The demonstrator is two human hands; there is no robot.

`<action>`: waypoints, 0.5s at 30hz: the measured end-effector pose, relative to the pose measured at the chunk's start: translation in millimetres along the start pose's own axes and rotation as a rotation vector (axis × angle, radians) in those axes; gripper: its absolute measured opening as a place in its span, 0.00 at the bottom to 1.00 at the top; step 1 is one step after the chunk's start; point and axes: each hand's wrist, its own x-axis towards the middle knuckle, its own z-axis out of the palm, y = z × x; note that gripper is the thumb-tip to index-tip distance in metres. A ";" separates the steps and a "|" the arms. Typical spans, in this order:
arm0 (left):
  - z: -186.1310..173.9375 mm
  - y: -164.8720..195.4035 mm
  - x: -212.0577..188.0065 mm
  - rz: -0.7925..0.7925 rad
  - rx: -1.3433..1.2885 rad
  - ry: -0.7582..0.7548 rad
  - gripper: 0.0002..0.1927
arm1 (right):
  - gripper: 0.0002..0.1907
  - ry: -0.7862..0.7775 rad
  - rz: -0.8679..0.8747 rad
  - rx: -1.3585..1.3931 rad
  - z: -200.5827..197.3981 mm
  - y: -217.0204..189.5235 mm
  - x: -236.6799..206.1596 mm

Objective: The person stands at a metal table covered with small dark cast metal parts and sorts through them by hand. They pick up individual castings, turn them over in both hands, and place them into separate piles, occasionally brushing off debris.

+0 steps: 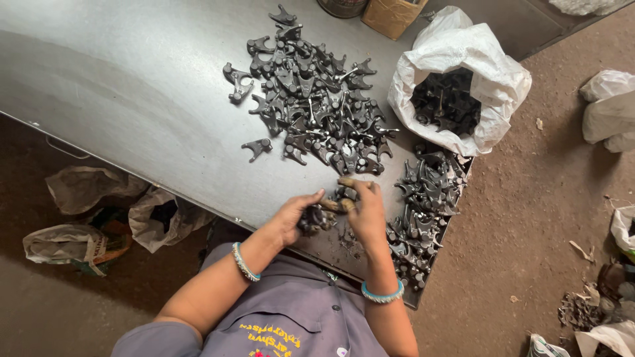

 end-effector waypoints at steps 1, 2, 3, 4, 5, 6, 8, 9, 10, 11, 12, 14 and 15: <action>-2.8 6.0 -4.0 0.030 0.017 0.031 0.20 | 0.26 -0.014 -0.051 -0.069 3.7 -0.1 4.5; -5.0 12.0 -7.5 0.061 0.033 0.062 0.18 | 0.25 -0.021 -0.058 -0.115 6.7 2.0 7.0; -6.5 17.3 -10.3 0.075 0.028 0.076 0.17 | 0.23 -0.031 -0.067 -0.161 9.6 5.9 8.1; -8.2 22.8 -13.0 0.091 0.023 0.090 0.17 | 0.22 -0.042 -0.076 -0.207 12.5 11.4 9.0; -9.7 26.5 -16.2 0.104 0.019 0.105 0.16 | 0.20 -0.035 -0.047 -0.181 14.6 18.1 8.2; -10.2 28.3 -18.4 0.112 0.022 0.101 0.16 | 0.19 -0.027 -0.014 -0.157 14.9 26.2 6.6; -10.1 31.6 -18.9 0.128 0.031 0.083 0.16 | 0.16 -0.003 0.114 0.163 13.0 44.2 2.6; -9.5 31.5 -18.1 0.119 0.036 0.082 0.16 | 0.14 0.007 0.207 0.460 11.1 53.2 -0.2; -9.3 29.9 -17.7 0.108 0.039 0.082 0.16 | 0.13 0.015 0.300 0.756 8.3 61.8 -4.1; -9.3 27.5 -17.3 0.096 0.040 0.082 0.16 | 0.14 0.023 0.352 0.966 4.7 69.9 -8.1; -8.7 24.7 -15.9 0.096 0.032 0.074 0.16 | 0.15 0.032 0.403 1.175 0.9 77.1 -11.9; -7.2 18.3 -12.9 0.095 0.016 0.058 0.16 | 0.16 0.041 0.503 1.407 -4.6 87.5 -18.3; -6.3 15.3 -11.6 0.096 0.020 0.059 0.16 | 0.17 0.040 0.553 1.431 -7.2 90.3 -21.1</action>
